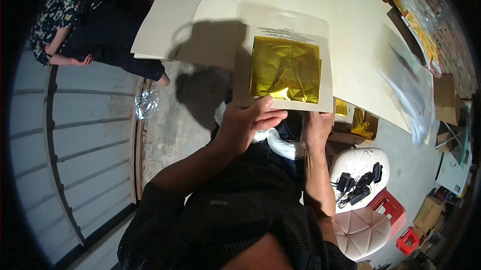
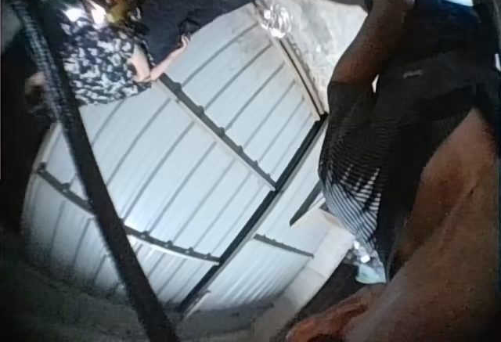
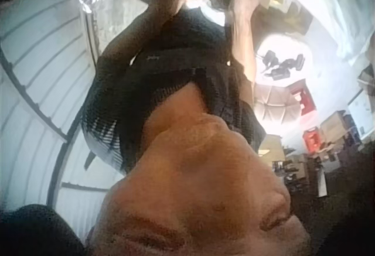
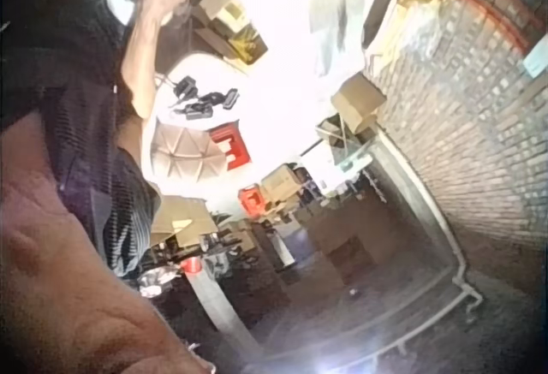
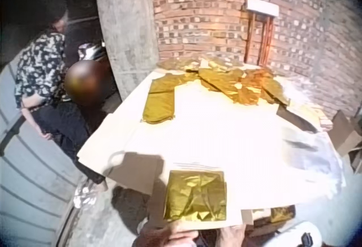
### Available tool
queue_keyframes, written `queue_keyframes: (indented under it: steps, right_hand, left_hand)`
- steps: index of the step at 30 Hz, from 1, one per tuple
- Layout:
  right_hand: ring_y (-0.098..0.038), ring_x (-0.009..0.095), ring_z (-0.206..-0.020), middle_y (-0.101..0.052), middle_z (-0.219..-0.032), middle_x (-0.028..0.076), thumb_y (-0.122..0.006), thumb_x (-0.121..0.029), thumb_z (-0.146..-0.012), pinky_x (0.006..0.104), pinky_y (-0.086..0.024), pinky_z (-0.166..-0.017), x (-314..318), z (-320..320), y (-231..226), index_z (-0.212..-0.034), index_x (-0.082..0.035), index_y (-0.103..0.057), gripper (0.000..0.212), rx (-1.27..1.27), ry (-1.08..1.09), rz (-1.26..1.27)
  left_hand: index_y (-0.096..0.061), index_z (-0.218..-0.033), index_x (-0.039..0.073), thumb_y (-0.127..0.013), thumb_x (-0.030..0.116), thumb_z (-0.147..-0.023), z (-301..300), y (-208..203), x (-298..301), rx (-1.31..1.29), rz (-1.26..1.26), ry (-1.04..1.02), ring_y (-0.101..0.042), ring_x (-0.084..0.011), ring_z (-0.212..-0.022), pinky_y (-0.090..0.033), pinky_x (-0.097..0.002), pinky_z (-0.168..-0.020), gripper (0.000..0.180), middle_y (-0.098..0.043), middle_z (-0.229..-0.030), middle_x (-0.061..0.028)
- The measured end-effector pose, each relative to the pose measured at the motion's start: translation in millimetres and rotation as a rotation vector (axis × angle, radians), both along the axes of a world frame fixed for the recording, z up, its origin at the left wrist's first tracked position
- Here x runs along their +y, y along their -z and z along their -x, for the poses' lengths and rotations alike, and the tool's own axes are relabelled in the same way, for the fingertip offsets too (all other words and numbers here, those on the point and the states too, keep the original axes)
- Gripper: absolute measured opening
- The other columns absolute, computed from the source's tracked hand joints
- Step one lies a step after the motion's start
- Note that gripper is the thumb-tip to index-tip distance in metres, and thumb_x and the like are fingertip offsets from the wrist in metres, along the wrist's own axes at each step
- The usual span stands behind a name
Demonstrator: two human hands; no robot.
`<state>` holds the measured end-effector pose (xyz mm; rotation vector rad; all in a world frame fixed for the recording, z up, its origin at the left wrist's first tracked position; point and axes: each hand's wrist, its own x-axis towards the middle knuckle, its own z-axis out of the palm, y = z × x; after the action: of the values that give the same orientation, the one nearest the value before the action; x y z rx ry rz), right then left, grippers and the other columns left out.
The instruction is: Unfolding and flattening star-shaped gold foil balloons on a workstation table.
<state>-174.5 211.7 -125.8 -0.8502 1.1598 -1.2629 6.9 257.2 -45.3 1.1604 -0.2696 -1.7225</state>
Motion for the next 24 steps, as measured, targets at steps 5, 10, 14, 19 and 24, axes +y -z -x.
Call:
queue_keyframes:
  steps: [5, 10, 14, 19, 24]
  right_hand:
    - [-0.065, 0.017, -0.095, -0.069, -0.106, 0.007, -0.068, -0.008, -0.094, 0.0298, -0.052, -0.084, 8, -22, 1, -0.114, 0.002, -0.065, 0.023, 0.190, -0.143, -0.079]
    - [-0.066, 0.018, -0.093, -0.070, -0.102, 0.008, -0.065, -0.013, -0.093, 0.0318, -0.052, -0.084, 3, -36, -11, -0.110, 0.003, -0.067, 0.024, 0.359, -0.167, -0.144]
    - [-0.066, 0.015, -0.092, -0.071, -0.102, 0.009, -0.062, -0.004, -0.093, 0.0301, -0.052, -0.079, 5, -33, -24, -0.103, 0.002, -0.070, 0.015, 0.297, -0.241, -0.003]
    - [-0.065, 0.013, -0.090, -0.072, -0.099, 0.007, -0.060, -0.001, -0.094, 0.0285, -0.051, -0.079, 9, -28, -26, -0.100, 0.002, -0.071, 0.013, 0.288, -0.263, 0.037]
    - [-0.064, 0.011, -0.086, -0.071, -0.094, 0.005, -0.067, 0.000, -0.092, 0.0272, -0.051, -0.075, 12, -31, -24, -0.100, 0.004, -0.068, 0.009, 0.179, -0.268, 0.185]
  left_hand:
    - [-0.055, -0.127, -0.011, -0.066, 0.022, -0.097, -1, 1, 0, 0.039, -0.007, 0.041, -0.071, -0.0312, -0.108, -0.058, -0.0416, -0.097, 0.046, -0.067, -0.118, -0.0227]
    - [-0.051, -0.134, -0.013, -0.067, 0.030, -0.098, -4, 1, 1, 0.014, 0.014, 0.034, -0.068, -0.0327, -0.113, -0.056, -0.0393, -0.097, 0.058, -0.065, -0.123, -0.0258]
    - [-0.053, -0.132, -0.011, -0.067, 0.030, -0.098, -4, 3, 2, 0.023, 0.024, 0.008, -0.069, -0.0301, -0.112, -0.055, -0.0388, -0.099, 0.055, -0.066, -0.122, -0.0225]
    - [-0.055, -0.133, -0.007, -0.065, 0.027, -0.100, 0, 6, 3, 0.084, -0.022, -0.003, -0.069, -0.0282, -0.111, -0.055, -0.0368, -0.098, 0.049, -0.067, -0.120, -0.0201]
    - [-0.052, -0.133, -0.011, -0.063, 0.021, -0.101, 3, 5, 6, 0.074, 0.078, -0.098, -0.067, -0.0313, -0.116, -0.055, -0.0380, -0.101, 0.047, -0.064, -0.124, -0.0215]
